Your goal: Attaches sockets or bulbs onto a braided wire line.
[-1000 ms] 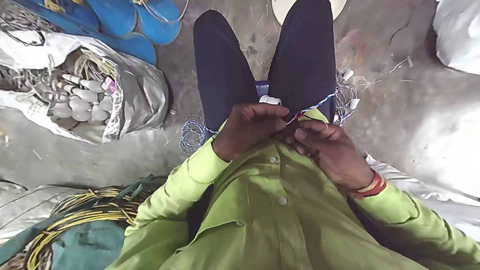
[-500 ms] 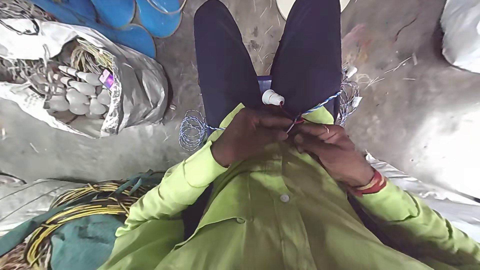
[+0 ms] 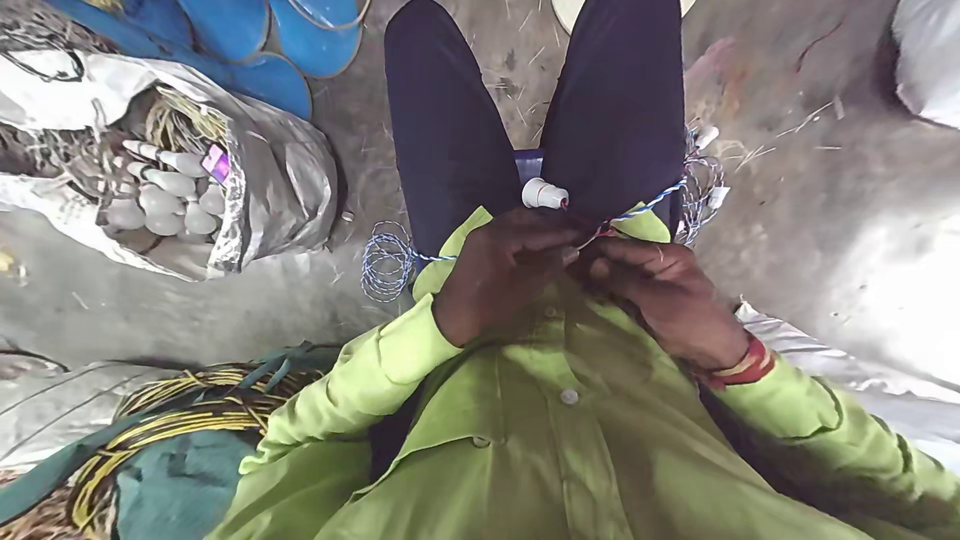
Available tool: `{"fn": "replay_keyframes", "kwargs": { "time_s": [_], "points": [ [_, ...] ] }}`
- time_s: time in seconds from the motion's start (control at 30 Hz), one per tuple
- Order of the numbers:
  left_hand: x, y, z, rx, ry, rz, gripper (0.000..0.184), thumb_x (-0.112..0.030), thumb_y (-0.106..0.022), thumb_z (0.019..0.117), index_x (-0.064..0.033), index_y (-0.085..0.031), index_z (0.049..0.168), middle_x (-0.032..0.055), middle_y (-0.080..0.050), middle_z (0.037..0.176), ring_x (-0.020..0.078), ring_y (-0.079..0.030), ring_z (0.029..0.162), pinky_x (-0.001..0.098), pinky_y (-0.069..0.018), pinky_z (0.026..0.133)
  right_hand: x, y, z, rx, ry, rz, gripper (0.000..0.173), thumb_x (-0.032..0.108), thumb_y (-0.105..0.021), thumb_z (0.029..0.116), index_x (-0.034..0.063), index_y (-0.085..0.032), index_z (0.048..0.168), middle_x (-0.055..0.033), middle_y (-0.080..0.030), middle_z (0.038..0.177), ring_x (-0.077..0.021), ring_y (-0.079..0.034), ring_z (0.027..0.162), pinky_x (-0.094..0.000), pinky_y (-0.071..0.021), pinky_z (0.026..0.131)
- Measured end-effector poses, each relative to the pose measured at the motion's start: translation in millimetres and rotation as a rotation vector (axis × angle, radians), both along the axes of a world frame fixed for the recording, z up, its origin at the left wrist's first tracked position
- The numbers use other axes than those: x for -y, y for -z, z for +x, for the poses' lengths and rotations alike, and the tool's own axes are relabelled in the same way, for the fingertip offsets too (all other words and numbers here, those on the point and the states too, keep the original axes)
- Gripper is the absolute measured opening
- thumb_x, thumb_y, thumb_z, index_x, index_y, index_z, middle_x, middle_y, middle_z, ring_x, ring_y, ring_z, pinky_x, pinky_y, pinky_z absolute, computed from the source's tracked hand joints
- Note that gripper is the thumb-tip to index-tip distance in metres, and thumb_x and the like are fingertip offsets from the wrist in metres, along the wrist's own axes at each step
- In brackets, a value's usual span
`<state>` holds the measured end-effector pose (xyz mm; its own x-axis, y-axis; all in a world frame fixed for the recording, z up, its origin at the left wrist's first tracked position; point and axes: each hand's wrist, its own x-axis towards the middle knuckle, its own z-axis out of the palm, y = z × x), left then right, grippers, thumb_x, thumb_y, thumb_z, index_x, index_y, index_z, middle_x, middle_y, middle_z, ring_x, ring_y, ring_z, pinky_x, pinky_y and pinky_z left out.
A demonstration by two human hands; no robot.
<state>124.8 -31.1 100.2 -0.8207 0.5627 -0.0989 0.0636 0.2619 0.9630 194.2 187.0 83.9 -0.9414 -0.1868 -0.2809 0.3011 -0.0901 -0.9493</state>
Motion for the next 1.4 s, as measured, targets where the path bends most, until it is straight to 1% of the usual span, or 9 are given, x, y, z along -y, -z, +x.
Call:
{"fn": "replay_keyframes", "kwargs": {
  "time_s": [0.43, 0.53, 0.63, 0.73, 0.83, 0.93, 1.1, 1.23, 1.4],
  "points": [
    [-6, 10, -11, -0.456, -0.044, -0.207, 0.020, -0.001, -0.063, 0.0931, -0.0032, -0.077, 0.107, 0.0127, -0.067, 0.102, 0.0188, -0.067, 0.086, 0.0338, -0.0584, 0.072, 3, -28, 0, -0.088, 0.074, -0.209, 0.016, 0.009, -0.069, 0.0951, 0.0161, -0.061, 0.107, 0.0025, -0.067, 0.083, -0.0032, -0.061, 0.061, -0.0180, -0.0540, 0.055],
    [-8, 11, -14, -0.479, -0.018, -0.127, 0.019, 0.000, -0.062, 0.0916, -0.0009, -0.077, 0.104, 0.0137, -0.068, 0.099, 0.0186, -0.067, 0.082, 0.0337, -0.0587, 0.069, -2, -37, -15, -0.162, 0.159, -0.405, 0.023, 0.009, -0.066, 0.0967, 0.0206, -0.057, 0.114, -0.0025, -0.073, 0.112, -0.0048, -0.064, 0.070, -0.0173, -0.0512, 0.057],
    [-6, 10, -18, -0.361, 0.042, 0.000, 0.019, -0.001, -0.062, 0.0918, 0.0018, -0.076, 0.105, 0.0120, -0.068, 0.098, 0.0154, -0.066, 0.087, 0.0302, -0.0586, 0.076, -8, -37, -34, -0.174, 0.071, -0.380, 0.061, 0.003, -0.060, 0.0927, 0.0196, -0.034, 0.145, -0.0119, -0.054, 0.149, -0.0192, -0.068, 0.103, -0.0271, -0.0582, 0.077],
    [-3, 12, -20, -0.142, 0.059, 0.126, 0.017, -0.007, -0.066, 0.0919, 0.0028, -0.074, 0.103, 0.0095, -0.067, 0.098, 0.0112, -0.066, 0.087, 0.0259, -0.0597, 0.074, -11, -37, -44, -0.196, -0.104, -0.124, 0.096, -0.005, -0.063, 0.0818, 0.0181, -0.010, 0.158, -0.0117, -0.042, 0.158, -0.0255, -0.067, 0.114, -0.0342, -0.0624, 0.083],
    [-6, 11, -16, -0.095, 0.036, 0.111, 0.015, -0.009, -0.077, 0.0884, 0.0004, -0.075, 0.100, 0.0081, -0.068, 0.097, 0.0116, -0.068, 0.087, 0.0276, -0.0624, 0.075, -9, -37, -41, -0.277, -0.168, 0.258, 0.101, 0.003, -0.067, 0.0791, 0.0165, -0.009, 0.161, -0.0042, -0.055, 0.147, -0.0140, -0.070, 0.096, -0.0287, -0.0630, 0.072],
    [-9, 10, -14, -0.305, -0.020, -0.040, 0.010, -0.011, -0.073, 0.0910, -0.0038, -0.077, 0.097, 0.0056, -0.071, 0.093, 0.0081, -0.066, 0.079, 0.0244, -0.0580, 0.069, -1, -30, -36, -0.337, -0.072, 0.568, 0.079, 0.013, -0.066, 0.0892, 0.0132, -0.029, 0.159, -0.0012, -0.071, 0.110, -0.0076, -0.066, 0.077, -0.0273, -0.0584, 0.063],
    [-8, 17, -14, -0.783, -0.073, -0.223, 0.014, -0.012, -0.074, 0.0899, -0.0010, -0.078, 0.097, 0.0131, -0.074, 0.095, 0.0190, -0.072, 0.090, 0.0311, -0.0610, 0.081, 14, -18, -35, -0.458, 0.002, 0.809, 0.059, 0.012, -0.059, 0.0940, 0.0095, -0.046, 0.152, -0.0126, -0.070, 0.106, -0.0280, -0.068, 0.078, -0.0475, -0.0574, 0.063],
    [-10, 24, -15, -1.010, -0.173, -0.236, 0.022, -0.011, -0.079, 0.0869, 0.0037, -0.076, 0.104, 0.0157, -0.072, 0.090, 0.0193, -0.071, 0.079, 0.0282, -0.0605, 0.074, 19, -16, -36, -0.478, -0.006, 0.870, 0.081, 0.010, -0.075, 0.0803, 0.0160, -0.045, 0.155, -0.0159, -0.062, 0.091, -0.0320, -0.061, 0.067, -0.0462, -0.0524, 0.053],
    [-11, 21, -17, -1.069, -0.110, -0.348, 0.015, -0.011, -0.072, 0.0920, -0.0075, -0.080, 0.104, 0.0137, -0.071, 0.092, 0.0226, -0.069, 0.082, 0.0318, -0.0587, 0.073, 22, -12, -41, -0.553, 0.116, 0.886, 0.070, 0.014, -0.070, 0.0859, 0.0137, -0.049, 0.152, -0.0141, -0.064, 0.084, -0.0310, -0.062, 0.061, -0.0461, -0.0520, 0.050]
  ]
}}
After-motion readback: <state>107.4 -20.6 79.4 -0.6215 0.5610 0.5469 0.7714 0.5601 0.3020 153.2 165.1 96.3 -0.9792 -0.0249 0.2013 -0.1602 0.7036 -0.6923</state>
